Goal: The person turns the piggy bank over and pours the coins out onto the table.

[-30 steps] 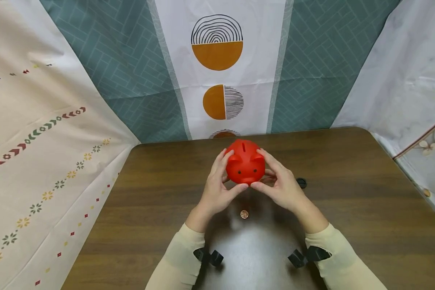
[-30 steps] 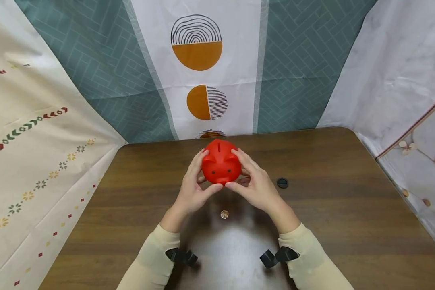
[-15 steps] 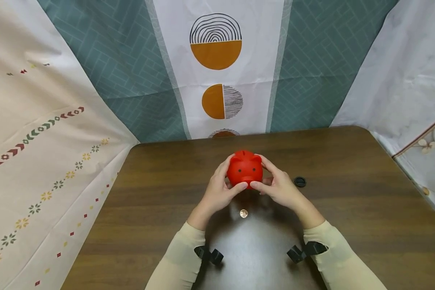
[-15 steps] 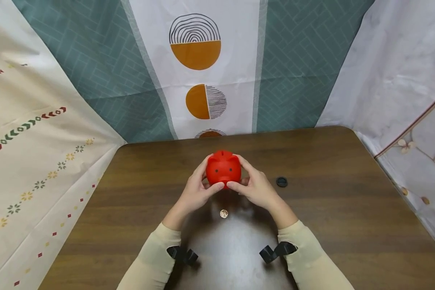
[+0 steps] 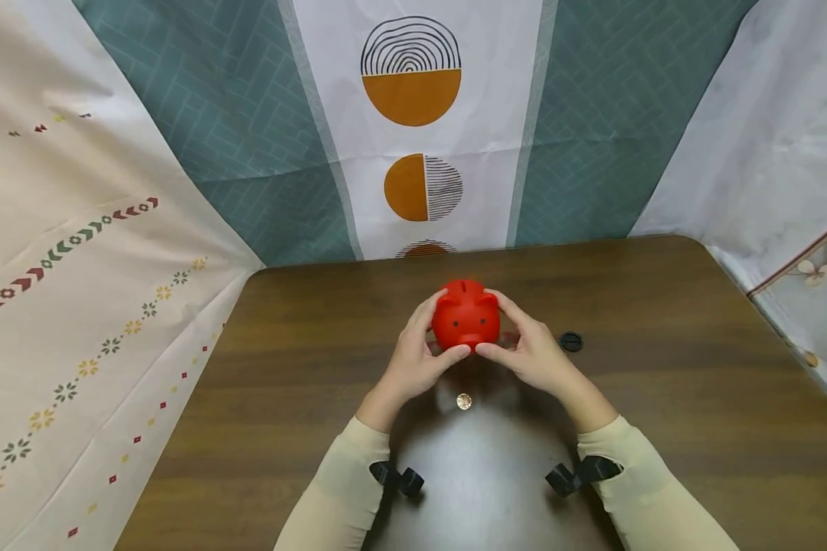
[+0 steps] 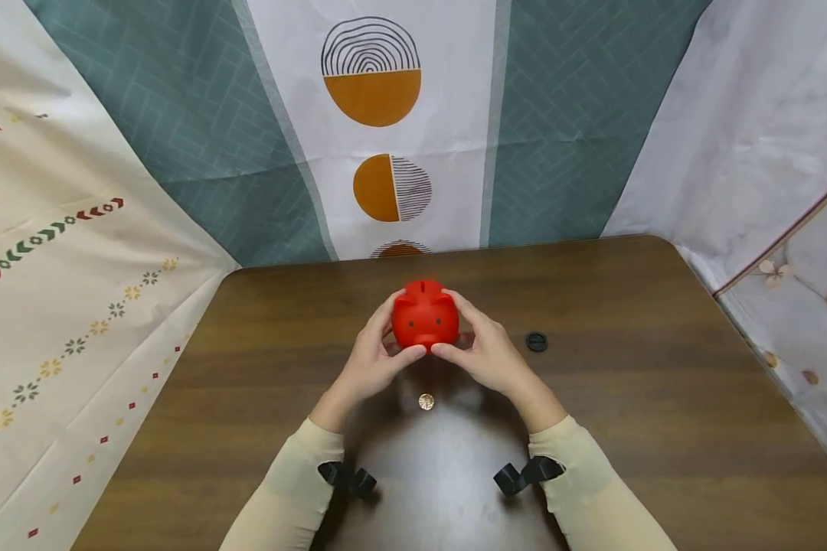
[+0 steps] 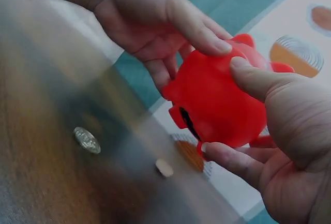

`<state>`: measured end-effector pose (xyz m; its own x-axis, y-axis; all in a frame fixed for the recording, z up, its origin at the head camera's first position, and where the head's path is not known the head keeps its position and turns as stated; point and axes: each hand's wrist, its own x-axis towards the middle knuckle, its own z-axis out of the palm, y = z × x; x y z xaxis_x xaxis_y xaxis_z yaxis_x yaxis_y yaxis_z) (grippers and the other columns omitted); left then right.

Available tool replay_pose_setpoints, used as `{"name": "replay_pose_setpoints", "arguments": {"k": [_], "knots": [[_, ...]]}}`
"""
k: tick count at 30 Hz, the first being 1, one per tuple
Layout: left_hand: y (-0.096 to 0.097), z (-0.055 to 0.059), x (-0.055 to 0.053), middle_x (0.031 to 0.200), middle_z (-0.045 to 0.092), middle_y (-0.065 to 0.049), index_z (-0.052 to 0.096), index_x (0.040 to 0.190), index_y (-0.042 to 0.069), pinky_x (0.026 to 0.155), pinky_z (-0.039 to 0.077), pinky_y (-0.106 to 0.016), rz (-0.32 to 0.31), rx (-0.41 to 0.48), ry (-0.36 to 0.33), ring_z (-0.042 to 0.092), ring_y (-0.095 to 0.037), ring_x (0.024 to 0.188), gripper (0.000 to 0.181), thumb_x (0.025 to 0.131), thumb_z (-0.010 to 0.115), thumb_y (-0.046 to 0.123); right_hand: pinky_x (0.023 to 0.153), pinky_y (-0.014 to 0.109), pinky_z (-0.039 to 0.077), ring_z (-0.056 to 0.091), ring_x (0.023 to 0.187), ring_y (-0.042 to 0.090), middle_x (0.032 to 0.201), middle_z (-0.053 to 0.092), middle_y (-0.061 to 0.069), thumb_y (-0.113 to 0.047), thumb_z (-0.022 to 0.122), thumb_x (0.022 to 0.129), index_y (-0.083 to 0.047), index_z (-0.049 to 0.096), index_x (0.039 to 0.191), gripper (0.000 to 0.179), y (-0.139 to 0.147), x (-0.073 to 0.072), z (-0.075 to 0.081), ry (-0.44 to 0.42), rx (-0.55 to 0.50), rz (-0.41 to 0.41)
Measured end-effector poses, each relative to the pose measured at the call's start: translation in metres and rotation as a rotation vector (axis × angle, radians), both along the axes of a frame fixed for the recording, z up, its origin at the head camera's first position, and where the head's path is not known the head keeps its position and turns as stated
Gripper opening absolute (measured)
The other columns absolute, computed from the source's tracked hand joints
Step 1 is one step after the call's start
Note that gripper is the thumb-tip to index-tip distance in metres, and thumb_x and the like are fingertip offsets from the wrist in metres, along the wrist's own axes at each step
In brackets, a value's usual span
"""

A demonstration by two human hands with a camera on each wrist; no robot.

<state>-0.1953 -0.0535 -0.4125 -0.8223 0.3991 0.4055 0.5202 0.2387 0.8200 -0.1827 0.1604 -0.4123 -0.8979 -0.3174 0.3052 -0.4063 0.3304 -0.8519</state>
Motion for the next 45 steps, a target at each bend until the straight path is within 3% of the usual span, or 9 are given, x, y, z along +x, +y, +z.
{"name": "replay_pose_setpoints", "arguments": {"k": [6,11,18,25,30,34,38,40,45], "knots": [[-0.002,-0.034,-0.016,0.146,0.036,0.006,0.026,0.151,0.031,0.077,0.056,-0.030,0.032,-0.055,-0.075,0.051,-0.020,0.115,0.084,0.083,0.076,0.032,0.072,0.035,0.058,0.068,0.097,0.031,0.145,0.043,0.008,-0.033,0.075,0.084,-0.035,0.030,0.149,0.079,0.004,-0.013,-0.033,-0.100,0.006,-0.024],[-0.002,-0.036,-0.017,0.145,0.037,0.007,0.025,0.151,0.033,0.078,0.056,-0.030,0.041,-0.069,-0.129,0.051,-0.020,0.116,0.084,0.083,0.075,0.034,0.068,0.033,0.058,0.069,0.091,0.029,0.147,0.039,0.014,-0.034,0.074,0.084,-0.032,0.028,0.150,0.081,0.004,-0.015,-0.036,-0.191,-0.022,-0.002],[0.000,-0.015,-0.010,0.156,0.019,-0.006,0.032,0.148,0.020,0.089,0.052,-0.039,0.041,0.027,0.193,0.040,-0.026,0.132,0.085,0.078,0.080,0.020,0.082,0.040,0.055,0.059,0.114,0.035,0.152,0.033,0.006,-0.012,0.078,0.080,-0.022,0.034,0.149,0.083,0.003,-0.009,-0.011,0.107,-0.100,0.019],[0.000,-0.023,-0.014,0.138,0.045,0.000,0.029,0.150,0.026,0.076,0.057,-0.032,0.039,-0.067,-0.117,0.054,-0.021,0.111,0.079,0.085,0.074,0.033,0.066,0.031,0.058,0.070,0.084,0.025,0.145,0.041,0.015,-0.033,0.073,0.085,-0.027,0.026,0.152,0.082,0.003,-0.012,-0.022,-0.189,0.003,0.012],[0.000,-0.029,-0.016,0.141,0.042,0.001,0.026,0.151,0.030,0.076,0.057,-0.032,0.063,-0.091,-0.153,0.053,-0.022,0.113,0.083,0.083,0.074,0.038,0.065,0.034,0.058,0.070,0.084,0.029,0.145,0.040,0.014,-0.034,0.073,0.085,-0.027,0.025,0.152,0.083,0.003,-0.013,-0.028,-0.203,-0.012,0.004],[0.000,-0.026,-0.013,0.144,0.038,0.002,0.027,0.150,0.030,0.078,0.056,-0.031,0.071,-0.064,-0.059,0.052,-0.020,0.114,0.083,0.083,0.076,0.033,0.072,0.034,0.058,0.067,0.097,0.029,0.147,0.040,0.009,-0.032,0.074,0.085,-0.031,0.027,0.151,0.081,0.003,-0.011,-0.023,-0.106,0.008,0.003],[0.003,-0.014,-0.008,0.153,0.024,-0.007,0.033,0.147,0.017,0.087,0.053,-0.037,0.049,0.053,0.211,0.044,-0.026,0.128,0.085,0.077,0.081,0.016,0.079,0.040,0.056,0.059,0.112,0.036,0.152,0.033,0.007,-0.012,0.079,0.080,-0.021,0.034,0.150,0.084,0.004,-0.007,-0.005,0.140,-0.056,0.016],[0.005,-0.010,-0.006,0.154,0.021,-0.010,0.033,0.146,0.013,0.089,0.051,-0.037,0.048,0.065,0.262,0.041,-0.027,0.131,0.085,0.077,0.081,0.014,0.080,0.041,0.056,0.057,0.115,0.035,0.152,0.032,0.005,-0.007,0.079,0.078,-0.019,0.034,0.150,0.085,0.005,-0.006,0.000,0.174,-0.066,0.020],[0.005,-0.018,-0.008,0.144,0.037,-0.004,0.029,0.149,0.019,0.080,0.056,-0.034,0.069,-0.014,0.013,0.054,-0.024,0.113,0.083,0.081,0.078,0.021,0.086,0.042,0.054,0.051,0.122,0.032,0.148,0.040,0.004,-0.020,0.075,0.085,-0.025,0.029,0.151,0.081,0.005,-0.009,-0.010,-0.011,0.015,0.017]]}}
